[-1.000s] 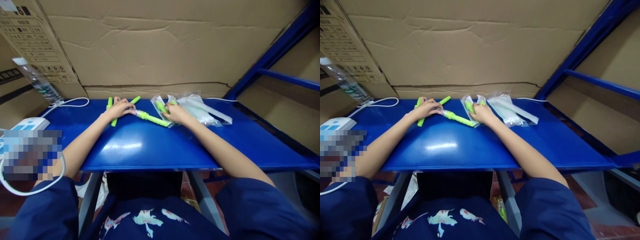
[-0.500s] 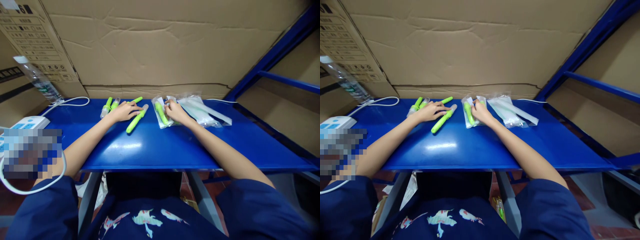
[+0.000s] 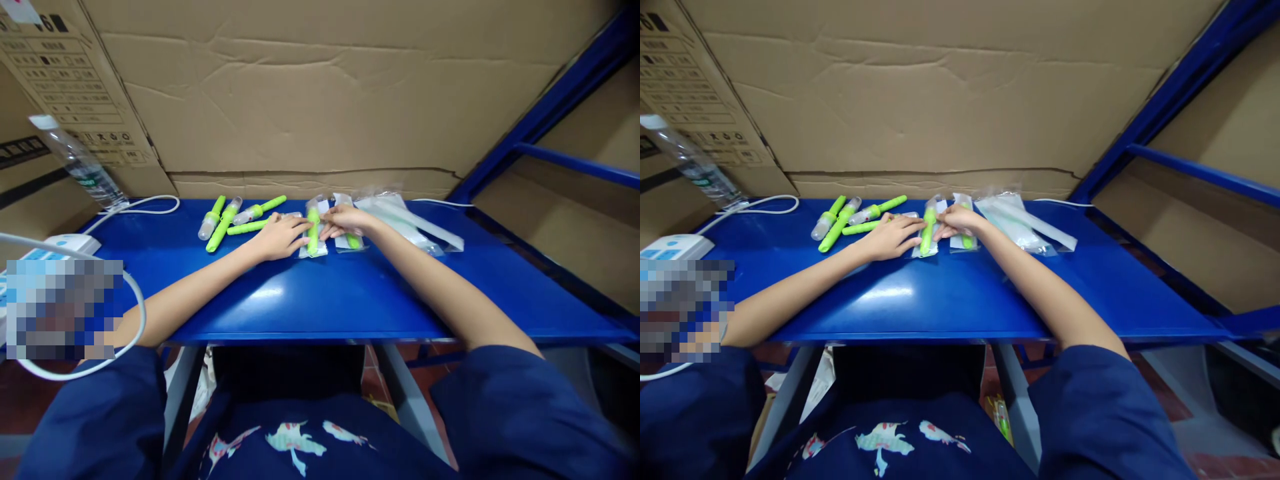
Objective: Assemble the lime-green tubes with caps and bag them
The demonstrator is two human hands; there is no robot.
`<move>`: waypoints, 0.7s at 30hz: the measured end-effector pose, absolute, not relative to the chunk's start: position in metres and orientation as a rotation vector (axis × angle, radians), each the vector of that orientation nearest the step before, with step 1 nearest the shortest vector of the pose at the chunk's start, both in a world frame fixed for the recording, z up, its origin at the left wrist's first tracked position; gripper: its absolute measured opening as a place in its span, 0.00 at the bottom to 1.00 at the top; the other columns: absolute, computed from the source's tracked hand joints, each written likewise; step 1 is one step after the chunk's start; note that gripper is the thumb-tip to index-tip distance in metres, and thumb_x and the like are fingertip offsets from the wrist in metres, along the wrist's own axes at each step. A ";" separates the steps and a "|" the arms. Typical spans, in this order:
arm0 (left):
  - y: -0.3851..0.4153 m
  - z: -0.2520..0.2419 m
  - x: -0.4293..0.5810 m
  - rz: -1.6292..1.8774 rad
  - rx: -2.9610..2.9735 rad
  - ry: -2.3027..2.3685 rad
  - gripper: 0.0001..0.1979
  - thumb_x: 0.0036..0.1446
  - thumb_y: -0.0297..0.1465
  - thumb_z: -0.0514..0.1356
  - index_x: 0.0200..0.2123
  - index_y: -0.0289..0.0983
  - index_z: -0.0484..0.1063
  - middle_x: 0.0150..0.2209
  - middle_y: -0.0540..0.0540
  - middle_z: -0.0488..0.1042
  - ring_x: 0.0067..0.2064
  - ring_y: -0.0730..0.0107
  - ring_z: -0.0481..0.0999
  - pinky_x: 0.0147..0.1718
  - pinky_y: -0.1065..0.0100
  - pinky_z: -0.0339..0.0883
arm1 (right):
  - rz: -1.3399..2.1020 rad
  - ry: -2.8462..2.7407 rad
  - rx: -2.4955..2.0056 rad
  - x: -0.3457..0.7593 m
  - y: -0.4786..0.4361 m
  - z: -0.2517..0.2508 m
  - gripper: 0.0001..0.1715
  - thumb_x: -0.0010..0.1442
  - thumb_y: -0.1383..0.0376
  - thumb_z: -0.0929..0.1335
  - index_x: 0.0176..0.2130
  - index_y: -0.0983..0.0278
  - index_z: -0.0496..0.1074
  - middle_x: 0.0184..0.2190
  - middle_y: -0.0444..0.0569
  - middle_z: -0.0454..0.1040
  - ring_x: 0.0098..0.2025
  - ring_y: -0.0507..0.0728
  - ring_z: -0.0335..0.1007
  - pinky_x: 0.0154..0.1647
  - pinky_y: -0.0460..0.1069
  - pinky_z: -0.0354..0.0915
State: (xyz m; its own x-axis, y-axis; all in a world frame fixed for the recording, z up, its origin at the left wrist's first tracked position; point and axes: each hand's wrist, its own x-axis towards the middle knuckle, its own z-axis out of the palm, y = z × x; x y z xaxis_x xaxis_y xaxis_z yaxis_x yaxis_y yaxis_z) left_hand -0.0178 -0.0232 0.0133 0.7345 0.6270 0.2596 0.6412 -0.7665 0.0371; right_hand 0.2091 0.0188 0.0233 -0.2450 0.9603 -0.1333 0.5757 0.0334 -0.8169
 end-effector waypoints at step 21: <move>0.053 0.025 -0.014 -0.504 -2.783 -1.387 0.23 0.61 0.31 0.58 0.59 0.30 0.72 0.58 0.36 0.76 0.61 0.54 0.74 0.61 0.60 0.64 | 1.349 -1.973 -1.354 0.207 0.003 0.035 0.34 0.54 0.39 0.74 0.23 0.65 0.67 0.18 0.48 0.73 0.12 0.41 0.47 0.10 0.43 0.40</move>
